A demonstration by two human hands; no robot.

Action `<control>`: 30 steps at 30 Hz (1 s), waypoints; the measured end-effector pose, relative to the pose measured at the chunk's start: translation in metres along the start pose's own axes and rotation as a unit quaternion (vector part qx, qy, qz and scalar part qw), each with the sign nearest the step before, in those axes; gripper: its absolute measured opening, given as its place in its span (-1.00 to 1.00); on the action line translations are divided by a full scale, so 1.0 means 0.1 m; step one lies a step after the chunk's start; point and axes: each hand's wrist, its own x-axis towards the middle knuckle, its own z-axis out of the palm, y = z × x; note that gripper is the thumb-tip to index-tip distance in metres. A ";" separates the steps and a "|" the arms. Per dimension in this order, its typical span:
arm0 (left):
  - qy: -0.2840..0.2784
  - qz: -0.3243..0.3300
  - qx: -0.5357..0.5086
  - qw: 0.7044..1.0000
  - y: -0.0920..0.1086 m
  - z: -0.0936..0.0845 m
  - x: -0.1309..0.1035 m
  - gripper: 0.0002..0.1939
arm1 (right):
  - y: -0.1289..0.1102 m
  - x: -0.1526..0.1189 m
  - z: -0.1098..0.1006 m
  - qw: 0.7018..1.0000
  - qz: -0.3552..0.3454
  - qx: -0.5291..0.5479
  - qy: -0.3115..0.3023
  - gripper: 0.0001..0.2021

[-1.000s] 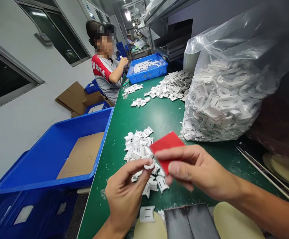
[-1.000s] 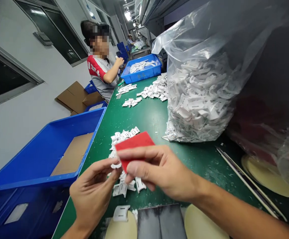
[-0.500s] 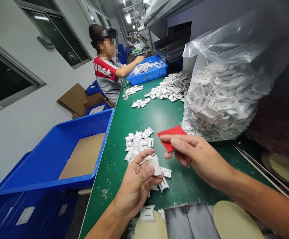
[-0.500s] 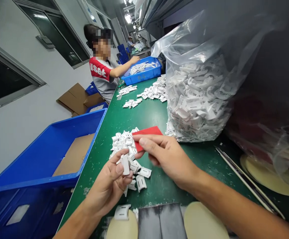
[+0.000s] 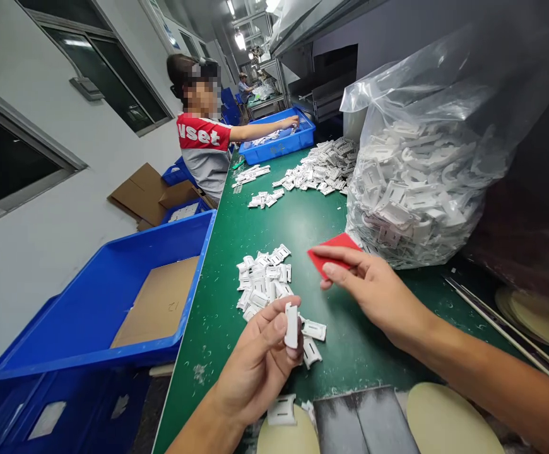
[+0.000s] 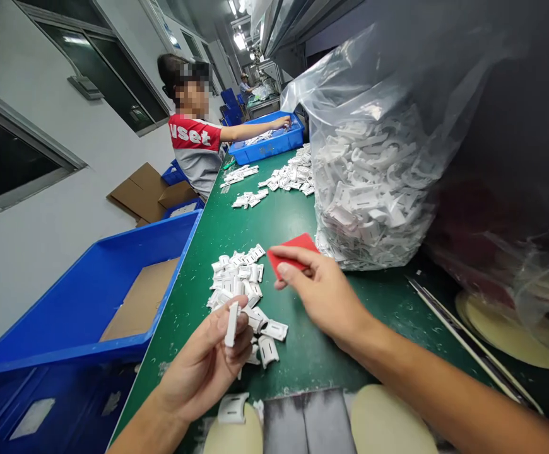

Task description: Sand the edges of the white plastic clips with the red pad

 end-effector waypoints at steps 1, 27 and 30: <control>-0.003 0.006 -0.003 1.000 0.00 0.00 0.00 -0.68 | 0.00 0.02 0.00 0.999 0.004 -0.001 0.047 -0.69; 0.112 0.519 0.451 0.718 -0.15 -0.15 -0.09 -0.43 | -0.16 -0.17 -0.04 0.908 0.188 0.206 -0.314 -0.70; 0.103 0.506 0.463 0.721 -0.12 -0.15 -0.06 -0.46 | -0.18 -0.17 -0.03 0.882 0.243 0.145 -0.376 -0.75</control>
